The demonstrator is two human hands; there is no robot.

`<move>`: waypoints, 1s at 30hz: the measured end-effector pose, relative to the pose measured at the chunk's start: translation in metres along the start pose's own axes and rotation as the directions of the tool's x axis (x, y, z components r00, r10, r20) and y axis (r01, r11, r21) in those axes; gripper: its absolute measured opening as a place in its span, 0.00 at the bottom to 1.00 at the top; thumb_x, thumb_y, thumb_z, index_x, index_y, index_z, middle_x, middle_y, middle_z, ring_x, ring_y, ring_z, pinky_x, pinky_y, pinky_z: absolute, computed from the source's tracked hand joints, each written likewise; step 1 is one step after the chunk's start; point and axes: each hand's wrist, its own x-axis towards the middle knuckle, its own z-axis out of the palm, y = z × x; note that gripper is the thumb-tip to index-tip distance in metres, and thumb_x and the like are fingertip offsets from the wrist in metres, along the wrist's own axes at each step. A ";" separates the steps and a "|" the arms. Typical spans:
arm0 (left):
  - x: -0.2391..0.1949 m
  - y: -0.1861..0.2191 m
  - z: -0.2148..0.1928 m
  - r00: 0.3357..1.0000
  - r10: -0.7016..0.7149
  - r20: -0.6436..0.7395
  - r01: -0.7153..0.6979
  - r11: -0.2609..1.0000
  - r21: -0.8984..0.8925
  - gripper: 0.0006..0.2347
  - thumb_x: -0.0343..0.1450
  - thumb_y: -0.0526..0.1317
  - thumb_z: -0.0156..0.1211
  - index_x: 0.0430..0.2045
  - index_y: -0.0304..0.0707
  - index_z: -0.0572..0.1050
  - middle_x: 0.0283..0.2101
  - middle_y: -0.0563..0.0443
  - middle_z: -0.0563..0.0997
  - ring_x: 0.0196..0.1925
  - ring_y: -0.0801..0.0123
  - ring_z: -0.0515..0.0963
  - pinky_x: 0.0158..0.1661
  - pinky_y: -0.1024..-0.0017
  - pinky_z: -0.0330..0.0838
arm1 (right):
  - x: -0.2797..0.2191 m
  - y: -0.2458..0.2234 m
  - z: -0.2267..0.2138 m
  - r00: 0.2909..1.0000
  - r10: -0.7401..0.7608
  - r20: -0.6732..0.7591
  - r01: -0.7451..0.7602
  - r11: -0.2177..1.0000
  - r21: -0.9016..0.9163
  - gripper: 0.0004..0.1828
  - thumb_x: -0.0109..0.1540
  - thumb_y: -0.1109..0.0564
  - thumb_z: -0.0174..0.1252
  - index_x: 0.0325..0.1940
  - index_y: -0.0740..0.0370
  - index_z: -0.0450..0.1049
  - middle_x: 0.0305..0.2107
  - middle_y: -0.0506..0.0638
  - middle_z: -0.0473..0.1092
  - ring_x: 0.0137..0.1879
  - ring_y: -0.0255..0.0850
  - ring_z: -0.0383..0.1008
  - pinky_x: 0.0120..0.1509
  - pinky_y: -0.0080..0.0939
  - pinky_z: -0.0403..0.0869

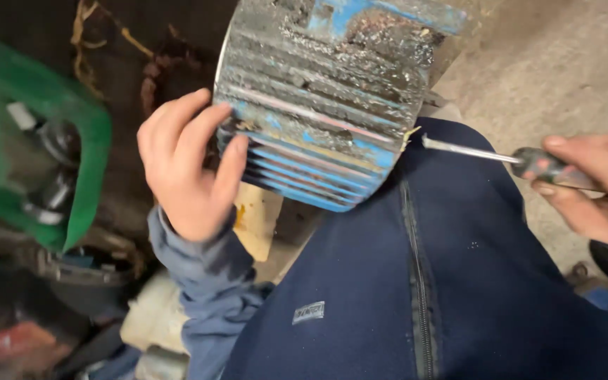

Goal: Scraping and cleaning debris from the exterior fins of an electric motor housing using a knife and a screwdriver.

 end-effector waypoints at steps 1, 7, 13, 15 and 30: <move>0.006 0.001 -0.001 0.998 -0.032 0.045 0.030 0.999 0.033 0.13 0.68 0.31 0.70 0.46 0.30 0.77 0.54 0.40 0.76 0.50 0.41 0.79 0.51 0.55 0.75 | 0.018 -0.015 0.000 0.972 -0.236 0.012 0.234 0.954 -0.188 0.27 0.61 0.67 0.67 0.64 0.67 0.69 0.40 0.57 0.76 0.39 0.44 0.79 0.42 0.37 0.74; -0.012 -0.031 -0.010 0.941 -0.244 0.236 0.281 0.950 -0.138 0.11 0.75 0.30 0.71 0.50 0.33 0.78 0.54 0.45 0.79 0.46 0.65 0.82 0.45 0.74 0.77 | 0.033 0.000 -0.005 0.967 -0.253 -0.026 0.248 0.959 -0.139 0.23 0.62 0.65 0.71 0.61 0.71 0.74 0.40 0.58 0.77 0.43 0.46 0.80 0.46 0.39 0.77; 0.010 -0.058 -0.018 0.869 -0.204 0.451 0.420 0.787 -0.452 0.14 0.76 0.30 0.66 0.53 0.31 0.70 0.60 0.46 0.77 0.55 0.73 0.78 0.53 0.73 0.77 | 0.052 0.014 -0.015 0.967 -0.253 0.040 0.256 0.942 -0.217 0.21 0.62 0.57 0.73 0.57 0.66 0.78 0.40 0.55 0.77 0.43 0.44 0.81 0.48 0.37 0.77; 0.009 -0.070 -0.017 0.848 -0.210 0.488 0.462 0.744 -0.483 0.13 0.76 0.30 0.66 0.52 0.31 0.70 0.56 0.48 0.78 0.54 0.74 0.79 0.53 0.74 0.77 | 0.063 0.016 -0.018 0.958 -0.279 0.065 0.286 0.932 -0.223 0.22 0.59 0.58 0.73 0.55 0.66 0.79 0.39 0.55 0.76 0.40 0.45 0.80 0.45 0.38 0.76; -0.082 -0.060 -0.049 0.870 -0.480 0.110 0.493 0.852 -0.177 0.05 0.79 0.28 0.65 0.47 0.26 0.79 0.42 0.48 0.84 0.44 0.75 0.82 0.49 0.76 0.77 | 0.103 0.040 -0.039 0.897 -0.396 0.195 0.419 0.903 -0.096 0.22 0.61 0.59 0.71 0.58 0.65 0.78 0.39 0.55 0.77 0.40 0.43 0.80 0.45 0.37 0.76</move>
